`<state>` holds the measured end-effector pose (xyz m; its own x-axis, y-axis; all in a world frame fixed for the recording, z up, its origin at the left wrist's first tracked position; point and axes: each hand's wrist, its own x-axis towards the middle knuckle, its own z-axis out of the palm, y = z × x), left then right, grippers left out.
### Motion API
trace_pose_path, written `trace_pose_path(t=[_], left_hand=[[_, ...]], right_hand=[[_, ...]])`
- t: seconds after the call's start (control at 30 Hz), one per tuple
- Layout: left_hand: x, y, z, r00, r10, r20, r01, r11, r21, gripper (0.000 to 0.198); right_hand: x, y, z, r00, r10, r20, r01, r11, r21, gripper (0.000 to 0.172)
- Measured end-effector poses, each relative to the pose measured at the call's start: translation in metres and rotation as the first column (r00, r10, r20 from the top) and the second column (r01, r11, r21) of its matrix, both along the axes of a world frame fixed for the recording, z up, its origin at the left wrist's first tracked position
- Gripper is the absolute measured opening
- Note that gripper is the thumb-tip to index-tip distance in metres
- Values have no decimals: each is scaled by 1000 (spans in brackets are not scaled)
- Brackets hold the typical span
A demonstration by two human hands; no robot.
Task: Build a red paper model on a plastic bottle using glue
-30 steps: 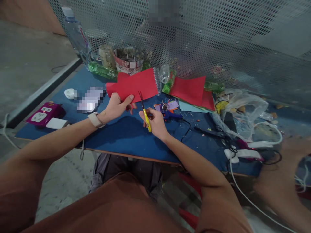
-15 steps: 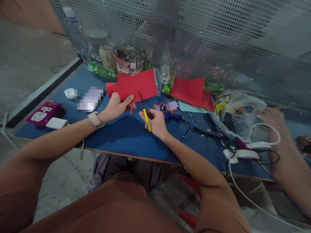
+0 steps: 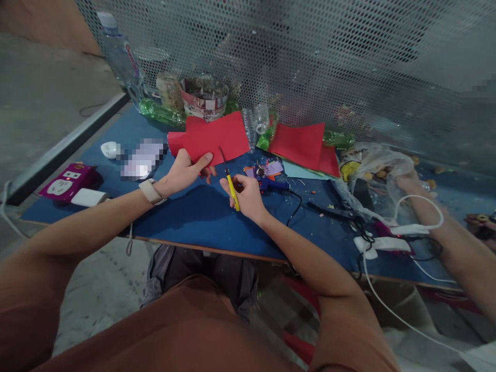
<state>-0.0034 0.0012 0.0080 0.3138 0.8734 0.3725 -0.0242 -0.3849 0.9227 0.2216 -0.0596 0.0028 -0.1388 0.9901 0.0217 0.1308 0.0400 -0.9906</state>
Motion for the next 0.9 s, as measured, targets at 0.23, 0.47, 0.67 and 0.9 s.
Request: trace_pose_path(t=[0.23, 0.47, 0.67, 0.9], left_hand=[[0, -2, -1, 998, -45, -45, 45, 999, -7, 68], [0, 0, -4, 998, -41, -41, 40, 999, -26, 61], [1, -5, 1, 1000, 8, -6, -9, 999, -31, 68], [-4, 6, -5, 990, 140, 2, -140, 989, 42, 74]], right_hand=[[0, 2, -2, 998, 17, -63, -15, 1000, 26, 80], [0, 3, -5, 999, 17, -40, -17, 1000, 16, 76], [1, 4, -3, 1000, 13, 13, -14, 1000, 25, 72], [-3, 2, 2, 1000, 8, 11, -8, 1000, -6, 75]])
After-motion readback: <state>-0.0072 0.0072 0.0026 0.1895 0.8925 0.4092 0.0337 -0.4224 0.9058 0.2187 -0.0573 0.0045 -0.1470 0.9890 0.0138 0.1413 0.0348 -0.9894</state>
